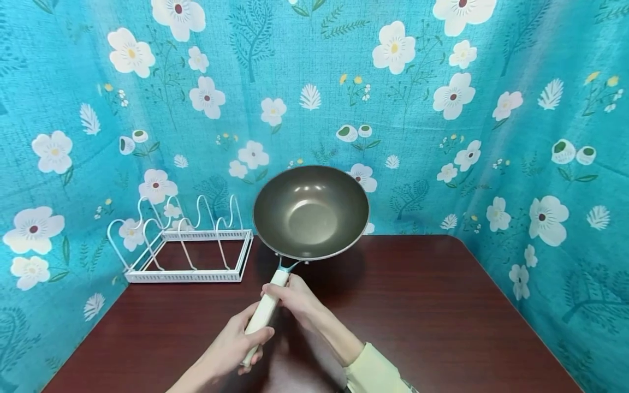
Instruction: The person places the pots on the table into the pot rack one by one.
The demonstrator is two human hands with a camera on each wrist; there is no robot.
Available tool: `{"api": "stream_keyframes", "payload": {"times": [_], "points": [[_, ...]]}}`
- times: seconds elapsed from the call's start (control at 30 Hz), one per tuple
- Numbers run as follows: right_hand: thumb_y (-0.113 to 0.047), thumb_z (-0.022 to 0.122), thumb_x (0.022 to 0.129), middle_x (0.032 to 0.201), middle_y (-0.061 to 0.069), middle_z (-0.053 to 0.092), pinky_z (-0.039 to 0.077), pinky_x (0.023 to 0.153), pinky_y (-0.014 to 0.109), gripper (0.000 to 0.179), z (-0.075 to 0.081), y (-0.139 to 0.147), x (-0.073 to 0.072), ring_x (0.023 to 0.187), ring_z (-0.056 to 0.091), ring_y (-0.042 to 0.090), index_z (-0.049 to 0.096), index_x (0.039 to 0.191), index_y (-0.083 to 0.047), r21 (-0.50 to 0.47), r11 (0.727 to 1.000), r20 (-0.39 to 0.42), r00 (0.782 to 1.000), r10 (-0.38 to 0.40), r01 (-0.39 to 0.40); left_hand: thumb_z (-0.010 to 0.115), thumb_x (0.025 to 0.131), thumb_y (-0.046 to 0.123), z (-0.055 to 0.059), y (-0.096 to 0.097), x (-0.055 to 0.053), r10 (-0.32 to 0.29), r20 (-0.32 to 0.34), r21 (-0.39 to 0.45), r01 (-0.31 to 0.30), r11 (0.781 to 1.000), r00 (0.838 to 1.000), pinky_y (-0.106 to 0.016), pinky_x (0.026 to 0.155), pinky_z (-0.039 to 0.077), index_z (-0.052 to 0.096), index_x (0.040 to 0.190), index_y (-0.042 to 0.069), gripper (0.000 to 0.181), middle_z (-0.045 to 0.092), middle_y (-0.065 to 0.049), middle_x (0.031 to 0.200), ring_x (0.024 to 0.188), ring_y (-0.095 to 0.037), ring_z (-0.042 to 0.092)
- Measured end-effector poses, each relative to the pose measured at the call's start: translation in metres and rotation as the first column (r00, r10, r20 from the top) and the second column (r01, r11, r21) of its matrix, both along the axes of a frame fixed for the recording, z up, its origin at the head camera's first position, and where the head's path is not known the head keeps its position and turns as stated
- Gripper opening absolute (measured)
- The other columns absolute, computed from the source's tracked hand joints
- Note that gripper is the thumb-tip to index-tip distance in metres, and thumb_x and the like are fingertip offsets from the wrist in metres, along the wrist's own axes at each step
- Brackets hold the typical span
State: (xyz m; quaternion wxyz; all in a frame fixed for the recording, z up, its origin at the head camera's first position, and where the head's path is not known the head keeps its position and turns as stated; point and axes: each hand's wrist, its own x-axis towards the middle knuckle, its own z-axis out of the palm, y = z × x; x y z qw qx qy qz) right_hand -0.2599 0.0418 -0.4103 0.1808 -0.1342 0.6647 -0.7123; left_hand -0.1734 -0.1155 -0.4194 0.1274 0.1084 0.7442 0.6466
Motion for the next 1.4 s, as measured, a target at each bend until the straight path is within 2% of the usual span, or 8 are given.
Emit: {"api": "stream_keyframes", "payload": {"times": [0.2,0.43,0.6,0.8,0.93,1.1,1.2,1.4], "points": [[-0.008,0.062,0.089,0.083,0.0,0.068,0.052,0.076,0.022,0.016,0.01,-0.007,-0.005,0.081,0.064,0.009,0.059,0.102,0.0,-0.015,1.0,-0.039,0.999,0.012,-0.012,0.064,0.09,0.012,0.007,-0.001,0.0,0.045,-0.026,-0.031,-0.045,0.998,0.999,-0.025,0.031,0.036,0.039,0.142,0.014,0.058,0.051,-0.004,0.053,0.04,-0.01,0.047],[-0.01,0.062,0.087,0.085,0.004,0.069,0.05,0.079,0.023,0.022,0.02,-0.017,-0.005,0.081,0.064,0.011,0.057,0.105,0.001,0.034,0.999,-0.085,0.996,0.001,0.002,0.064,0.091,0.013,0.012,-0.003,0.003,0.098,-0.05,-0.031,-0.099,0.995,0.994,-0.025,0.031,0.036,0.037,0.146,0.019,0.062,0.051,-0.005,0.053,0.04,-0.012,0.047],[-0.016,0.067,0.086,0.09,0.005,0.068,0.048,0.083,0.025,0.033,0.026,-0.023,-0.003,0.084,0.061,0.012,0.053,0.111,0.0,0.111,0.992,-0.112,0.993,-0.046,0.058,0.064,0.092,0.013,0.015,-0.005,0.004,0.134,-0.065,-0.045,-0.137,0.99,0.989,-0.025,0.031,0.036,0.036,0.146,0.02,0.061,0.052,-0.006,0.053,0.04,-0.012,0.047],[-0.031,0.073,0.084,0.094,0.002,0.069,0.045,0.085,0.028,0.041,0.039,-0.027,-0.001,0.092,0.058,0.016,0.055,0.111,-0.006,0.247,0.957,-0.25,0.964,-0.091,0.154,0.065,0.093,0.017,0.021,-0.008,0.004,0.197,-0.108,-0.1,-0.208,0.973,0.974,-0.026,0.032,0.037,0.029,0.152,0.022,0.069,0.052,-0.006,0.054,0.04,-0.014,0.047],[-0.037,0.075,0.083,0.094,0.007,0.064,0.045,0.077,0.029,0.036,0.047,-0.03,0.002,0.089,0.055,0.019,0.059,0.098,-0.008,0.3,0.93,-0.356,0.929,-0.099,0.214,0.066,0.093,0.017,0.024,-0.01,0.004,0.25,-0.197,-0.159,-0.282,0.946,0.948,-0.027,0.036,0.041,0.031,0.153,0.018,0.07,0.054,-0.006,0.063,0.042,-0.014,0.051],[-0.043,0.078,0.08,0.097,0.009,0.052,0.044,0.072,0.029,0.035,0.053,-0.037,0.006,0.09,0.046,0.018,0.062,0.087,-0.012,0.375,0.888,-0.427,0.9,-0.089,0.266,0.066,0.092,0.016,0.023,-0.011,0.006,0.298,-0.306,-0.262,-0.381,0.887,0.904,-0.026,0.046,0.046,0.035,0.149,0.015,0.066,0.058,-0.003,0.067,0.044,-0.012,0.055],[-0.042,0.079,0.079,0.097,0.007,0.052,0.045,0.071,0.027,0.034,0.054,-0.043,0.008,0.09,0.047,0.017,0.063,0.087,-0.013,0.394,0.876,-0.452,0.888,-0.079,0.279,0.066,0.092,0.016,0.021,-0.011,0.007,0.318,-0.333,-0.277,-0.414,0.867,0.888,-0.024,0.048,0.046,0.034,0.149,0.016,0.066,0.059,-0.003,0.072,0.045,-0.011,0.056],[-0.035,0.079,0.077,0.097,0.013,0.054,0.045,0.065,0.023,0.03,0.058,-0.051,0.009,0.084,0.046,0.013,0.06,0.082,-0.013,0.374,0.878,-0.483,0.871,-0.091,0.3,0.066,0.093,0.018,0.02,-0.013,0.008,0.342,-0.38,-0.283,-0.46,0.841,0.859,-0.023,0.056,0.048,0.026,0.156,0.013,0.075,0.065,-0.011,0.093,0.056,-0.009,0.06]]}}
